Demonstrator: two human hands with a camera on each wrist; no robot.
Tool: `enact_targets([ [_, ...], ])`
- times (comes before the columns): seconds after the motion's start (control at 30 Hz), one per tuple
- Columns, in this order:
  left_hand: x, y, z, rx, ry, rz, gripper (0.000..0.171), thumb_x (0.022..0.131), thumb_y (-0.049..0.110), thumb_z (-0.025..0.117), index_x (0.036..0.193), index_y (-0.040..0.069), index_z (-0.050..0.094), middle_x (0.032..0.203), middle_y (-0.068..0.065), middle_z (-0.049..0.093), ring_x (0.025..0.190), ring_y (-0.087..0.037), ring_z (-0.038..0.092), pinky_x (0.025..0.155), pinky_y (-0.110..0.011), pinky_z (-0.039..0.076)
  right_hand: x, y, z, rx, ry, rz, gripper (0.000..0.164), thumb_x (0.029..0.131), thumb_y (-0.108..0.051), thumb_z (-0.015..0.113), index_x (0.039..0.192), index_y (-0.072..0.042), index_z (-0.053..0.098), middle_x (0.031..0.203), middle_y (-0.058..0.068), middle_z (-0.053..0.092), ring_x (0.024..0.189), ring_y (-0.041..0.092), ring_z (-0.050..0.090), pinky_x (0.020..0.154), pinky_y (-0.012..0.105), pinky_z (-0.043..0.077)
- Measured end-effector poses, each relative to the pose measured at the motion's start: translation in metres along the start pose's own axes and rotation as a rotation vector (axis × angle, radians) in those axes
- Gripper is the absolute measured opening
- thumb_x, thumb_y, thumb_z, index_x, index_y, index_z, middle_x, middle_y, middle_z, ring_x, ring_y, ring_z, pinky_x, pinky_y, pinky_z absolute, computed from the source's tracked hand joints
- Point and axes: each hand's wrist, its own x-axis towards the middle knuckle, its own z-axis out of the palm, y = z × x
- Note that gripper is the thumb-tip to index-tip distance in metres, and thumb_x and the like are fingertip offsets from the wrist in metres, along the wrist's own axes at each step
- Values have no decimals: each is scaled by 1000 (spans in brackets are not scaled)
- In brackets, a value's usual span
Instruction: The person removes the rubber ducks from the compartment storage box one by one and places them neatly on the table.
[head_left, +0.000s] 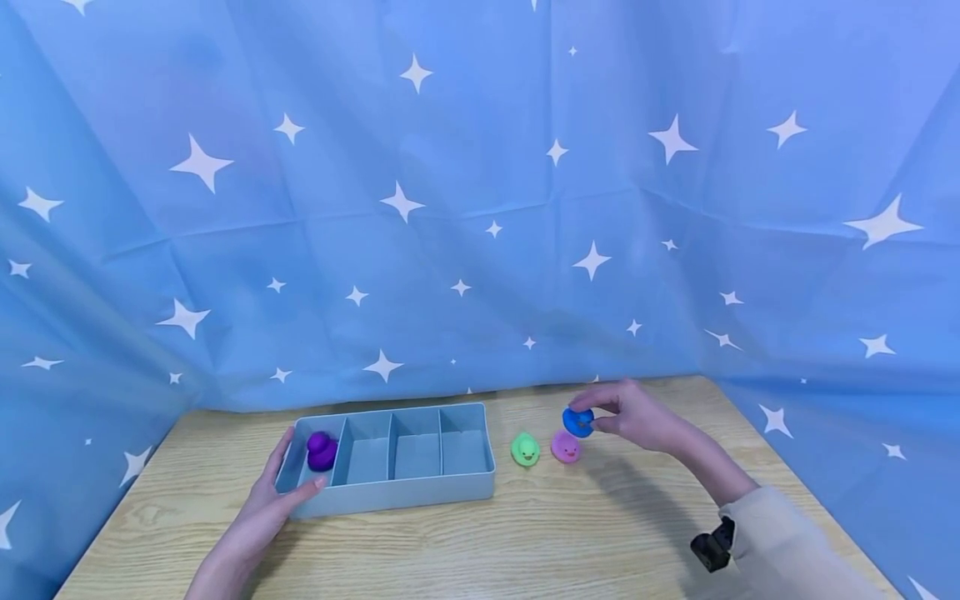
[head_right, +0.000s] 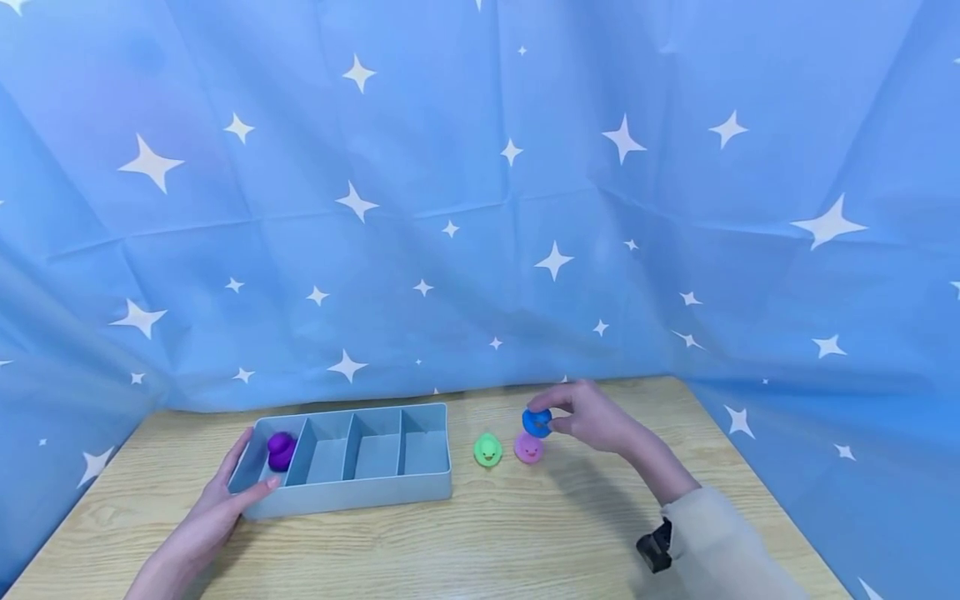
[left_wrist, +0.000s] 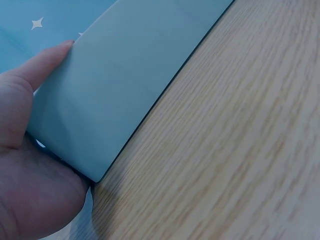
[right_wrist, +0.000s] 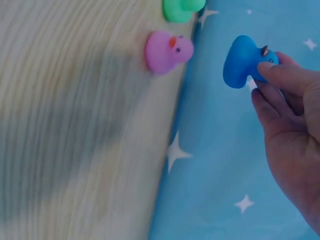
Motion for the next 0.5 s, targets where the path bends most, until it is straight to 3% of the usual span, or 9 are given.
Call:
enact_targets([
  [0.5,1,-1,0,0,2,-1,111,95,29,74,164,36,-12,169,-8,-21,150,-46,-21,111,-79,-4,-17,30,-3,-46,-3,61,33,83,17,71,112,1,78,115,18,74,114,45,65,94,56,53],
])
